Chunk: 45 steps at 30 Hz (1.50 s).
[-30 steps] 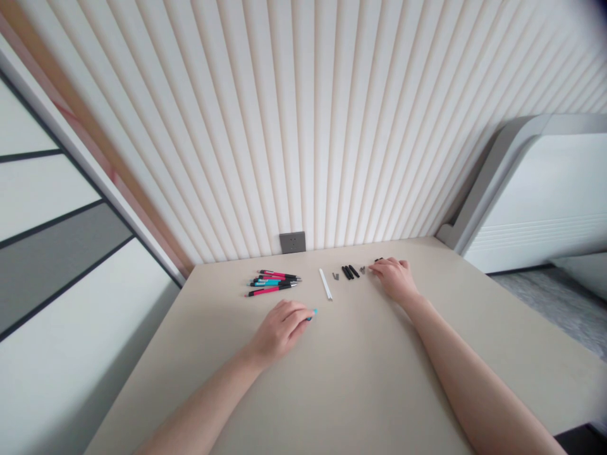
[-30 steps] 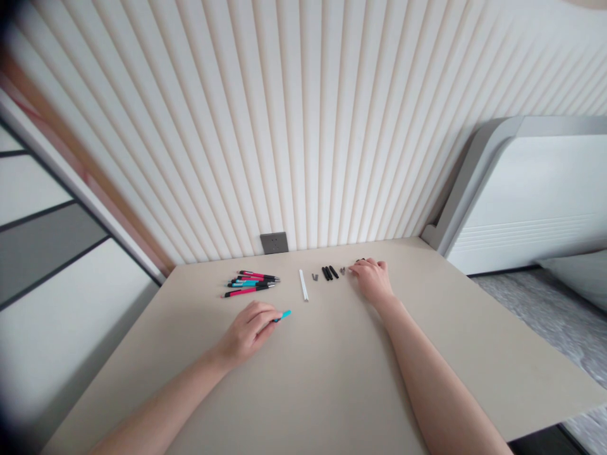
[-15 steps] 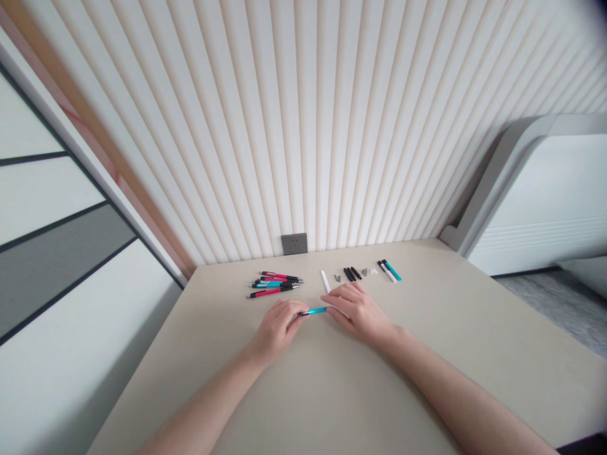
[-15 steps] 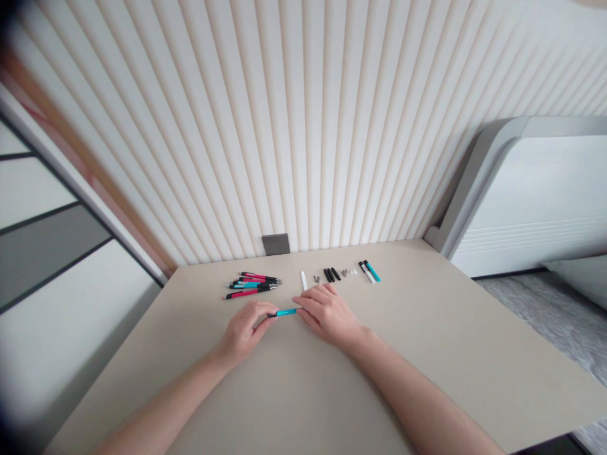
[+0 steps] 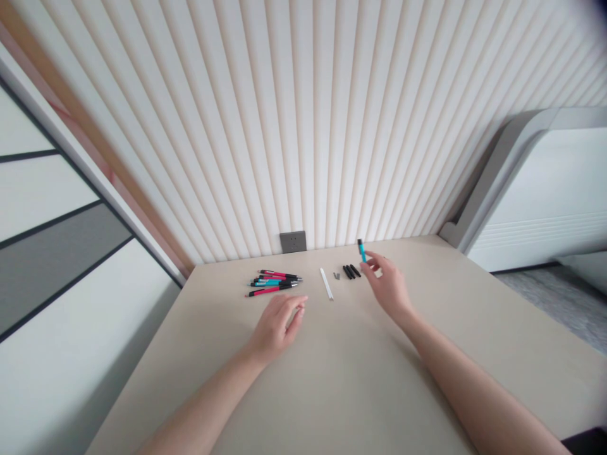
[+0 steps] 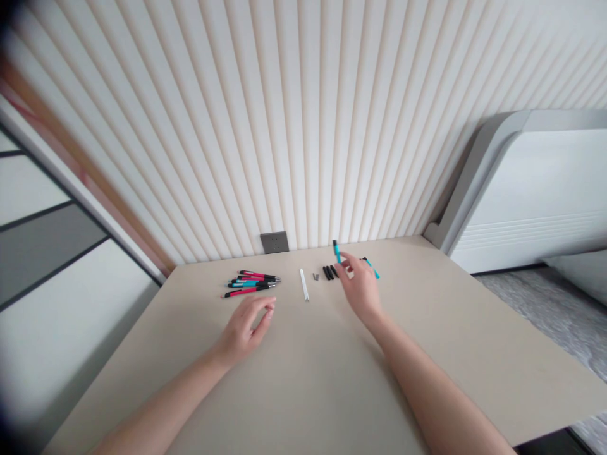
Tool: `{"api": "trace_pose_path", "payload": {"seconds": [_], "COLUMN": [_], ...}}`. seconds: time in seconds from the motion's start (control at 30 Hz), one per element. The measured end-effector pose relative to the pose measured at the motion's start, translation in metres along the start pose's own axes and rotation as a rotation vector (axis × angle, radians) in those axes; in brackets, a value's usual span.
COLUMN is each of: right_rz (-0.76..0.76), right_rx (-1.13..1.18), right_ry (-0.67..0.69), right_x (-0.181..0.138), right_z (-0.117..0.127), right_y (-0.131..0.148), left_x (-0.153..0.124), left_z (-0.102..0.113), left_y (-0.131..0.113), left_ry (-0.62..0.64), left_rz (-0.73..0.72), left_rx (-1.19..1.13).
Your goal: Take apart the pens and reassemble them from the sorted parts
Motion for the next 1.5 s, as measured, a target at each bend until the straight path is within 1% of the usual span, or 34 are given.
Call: {"api": "trace_pose_path", "payload": {"seconds": [0.07,0.13,0.17,0.23,0.33,0.47,0.6,0.73,0.8,0.87,1.03,1.1,1.27,1.43,1.5], "right_rz": [-0.157,-0.324,-0.378,-0.468,-0.565,-0.572,-0.584,-0.578,-0.573,-0.562,-0.547,-0.542,-0.515,-0.520,-0.524], "right_rx": [-0.111,-0.199,-0.257,-0.369,-0.427,-0.439,-0.408,-0.386,-0.385,-0.376,-0.362,-0.362,-0.355,-0.333,-0.328], "right_ry": [-0.077,-0.095,-0.089,-0.077,-0.044,-0.035,-0.011,0.017,0.012,0.001,0.021,0.036,0.054,0.067,0.050], "right_x": [0.024,0.039,0.043,0.046,0.044,0.045,0.047,0.048,0.047,0.047,0.046,0.046,0.045,0.043,0.043], "right_z": [0.015,0.027,0.031,0.035,0.033,0.028,0.026,0.024,0.024,0.023,0.022,0.023,0.024,0.024,0.025], "right_y": [-0.032,-0.063,-0.076,-0.095,-0.110,-0.116,-0.119,-0.120,-0.121,-0.121,-0.120,-0.119,-0.112,-0.110,-0.109], "left_x": [0.002,0.003,0.003,0.003,0.003,0.003,0.002,-0.001,-0.003,-0.008,-0.026,-0.032,-0.039,-0.041,-0.042], "left_z": [-0.002,-0.003,-0.003,-0.003,-0.003,-0.003,-0.002,0.006,0.014,0.023,0.039,0.041,0.039,0.037,0.036], "left_y": [-0.004,-0.006,-0.006,-0.006,-0.004,-0.004,-0.005,0.000,0.008,0.021,0.057,0.065,0.072,0.075,0.076], "left_ry": [0.076,0.128,0.142,0.153,0.169,0.207,0.225,0.229,0.207,0.178,0.218,0.230,0.277,0.259,0.258], "left_rz": [-0.060,-0.096,-0.102,-0.092,-0.069,-0.065,-0.093,-0.113,-0.068,0.014,0.258,0.311,0.360,0.340,0.337], "left_rx": [0.013,0.020,0.022,0.029,0.052,0.076,0.098,0.167,0.233,0.329,0.463,0.478,0.472,0.470,0.465]}}
Point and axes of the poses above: each hand's wrist, its own x-axis towards the middle knuckle, its own z-axis out of the back of the hand, y = z × x, the point moved 2 cm from there along x, towards the middle knuckle, and after that the axes turned 12 degrees about -z, right-handed, at the moved point
